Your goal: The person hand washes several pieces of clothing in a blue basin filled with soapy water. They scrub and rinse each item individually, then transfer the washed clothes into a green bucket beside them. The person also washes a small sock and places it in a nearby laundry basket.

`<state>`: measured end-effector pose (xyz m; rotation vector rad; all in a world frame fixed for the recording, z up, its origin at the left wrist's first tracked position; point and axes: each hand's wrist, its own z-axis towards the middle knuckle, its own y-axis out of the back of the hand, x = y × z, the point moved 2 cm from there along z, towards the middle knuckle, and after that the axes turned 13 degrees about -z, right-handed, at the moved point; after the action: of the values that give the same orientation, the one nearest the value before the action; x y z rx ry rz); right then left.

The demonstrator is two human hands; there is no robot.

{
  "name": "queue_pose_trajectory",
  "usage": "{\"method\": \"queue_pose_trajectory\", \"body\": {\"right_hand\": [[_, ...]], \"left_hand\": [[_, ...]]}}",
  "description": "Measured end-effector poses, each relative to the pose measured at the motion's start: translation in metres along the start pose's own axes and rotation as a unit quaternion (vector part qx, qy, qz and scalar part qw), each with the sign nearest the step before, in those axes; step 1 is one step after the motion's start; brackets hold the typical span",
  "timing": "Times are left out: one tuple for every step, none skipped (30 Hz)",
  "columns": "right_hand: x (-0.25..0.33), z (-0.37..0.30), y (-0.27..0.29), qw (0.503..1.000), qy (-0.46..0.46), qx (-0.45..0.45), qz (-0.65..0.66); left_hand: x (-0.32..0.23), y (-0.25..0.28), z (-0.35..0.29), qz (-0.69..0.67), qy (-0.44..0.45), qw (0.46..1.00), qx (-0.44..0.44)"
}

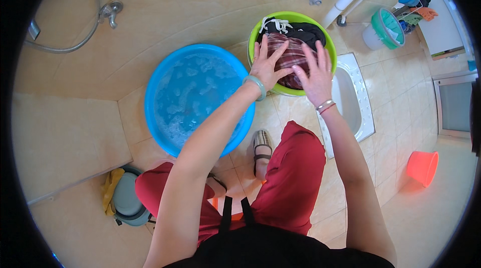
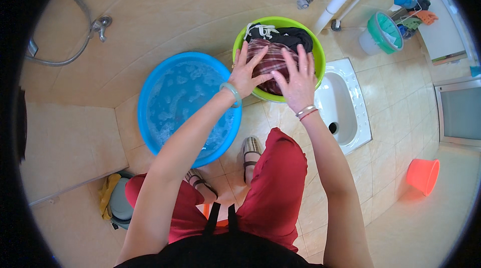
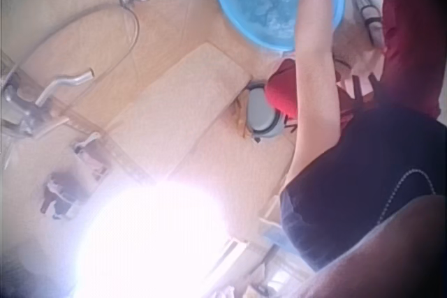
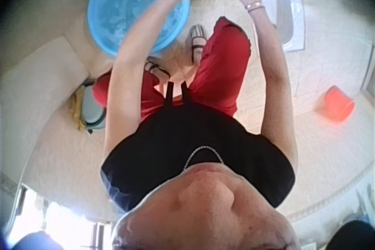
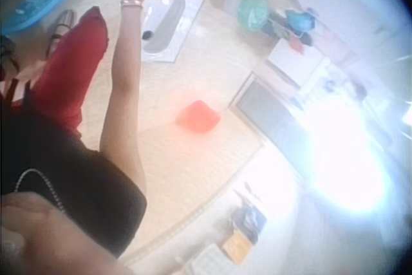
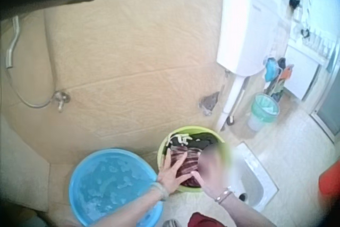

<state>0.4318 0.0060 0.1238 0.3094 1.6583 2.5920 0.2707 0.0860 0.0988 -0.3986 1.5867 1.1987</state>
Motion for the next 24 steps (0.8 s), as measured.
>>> {"method": "queue_pose_trajectory", "body": {"right_hand": [[0.005,-0.001,-0.005,0.999,0.030,0.027,-0.007],[-0.005,-0.005,-0.024,0.998,0.033,0.046,-0.031],[-0.009,-0.007,-0.036,0.997,0.028,0.066,-0.023],[-0.014,-0.010,-0.047,0.996,0.024,0.086,-0.014],[-0.017,-0.013,-0.052,0.994,0.018,0.108,-0.005],[-0.021,-0.016,-0.056,0.993,0.022,0.112,-0.013],[-0.022,-0.021,-0.062,0.992,0.021,0.123,-0.014],[-0.021,-0.021,-0.063,0.991,0.021,0.130,-0.018],[-0.020,-0.022,-0.063,0.990,0.022,0.138,-0.022],[-0.021,-0.024,-0.068,0.990,0.021,0.140,-0.031],[-0.025,-0.026,-0.075,0.989,0.020,0.138,-0.042],[-0.027,-0.025,-0.078,0.989,0.020,0.134,-0.054],[-0.029,-0.026,-0.080,0.988,0.013,0.142,-0.056],[-0.027,-0.026,-0.080,0.987,0.010,0.149,-0.056],[-0.026,-0.025,-0.079,0.986,0.007,0.155,-0.057],[-0.027,-0.021,-0.078,0.981,-0.004,0.187,-0.049],[-0.018,-0.014,-0.074,0.974,-0.001,0.218,-0.065],[-0.024,-0.012,-0.068,0.971,0.001,0.205,-0.122],[-0.029,-0.009,-0.061,0.966,0.006,0.189,-0.178],[-0.011,-0.001,-0.045,0.976,0.009,0.175,-0.131],[0.008,0.010,-0.024,0.983,0.012,0.162,-0.085],[0.020,0.022,-0.015,0.989,0.030,0.136,0.053],[0.033,0.031,-0.005,0.975,0.042,0.114,0.184],[0.065,0.035,0.010,0.945,0.040,0.136,0.296]], "left_hand": [[0.005,-0.005,0.001,0.049,0.005,0.999,0.008],[0.007,-0.014,0.002,0.080,0.032,0.996,0.025],[0.012,-0.020,0.003,0.112,0.022,0.993,0.018],[0.017,-0.027,0.004,0.144,0.012,0.989,0.012],[0.016,-0.033,0.004,0.176,0.003,0.984,0.008],[0.017,-0.039,0.004,0.180,0.031,0.983,0.035],[0.018,-0.042,0.003,0.195,0.035,0.979,0.040],[0.020,-0.045,0.004,0.210,0.036,0.976,0.042],[0.021,-0.047,0.004,0.224,0.037,0.973,0.043],[0.023,-0.049,0.004,0.239,0.048,0.968,0.054],[0.021,-0.051,0.006,0.254,0.055,0.964,0.065],[0.019,-0.051,0.008,0.269,0.061,0.959,0.072],[0.016,-0.050,0.009,0.265,0.061,0.959,0.080],[0.016,-0.048,0.008,0.262,0.063,0.959,0.086],[0.016,-0.045,0.007,0.259,0.064,0.960,0.091],[0.016,-0.042,0.008,0.260,0.059,0.960,0.089],[0.023,-0.031,0.004,0.240,0.057,0.966,0.078],[0.007,-0.026,0.000,0.213,0.070,0.972,0.073],[-0.012,-0.022,-0.002,0.185,0.083,0.977,0.065],[-0.017,-0.011,-0.009,0.137,0.076,0.987,0.023],[-0.019,0.000,-0.014,0.088,0.064,0.994,-0.023],[-0.023,0.011,-0.013,0.013,0.040,0.997,-0.060],[-0.026,0.022,-0.017,-0.066,0.009,0.993,-0.093],[-0.030,0.038,-0.027,-0.095,0.001,0.989,-0.113]]}}
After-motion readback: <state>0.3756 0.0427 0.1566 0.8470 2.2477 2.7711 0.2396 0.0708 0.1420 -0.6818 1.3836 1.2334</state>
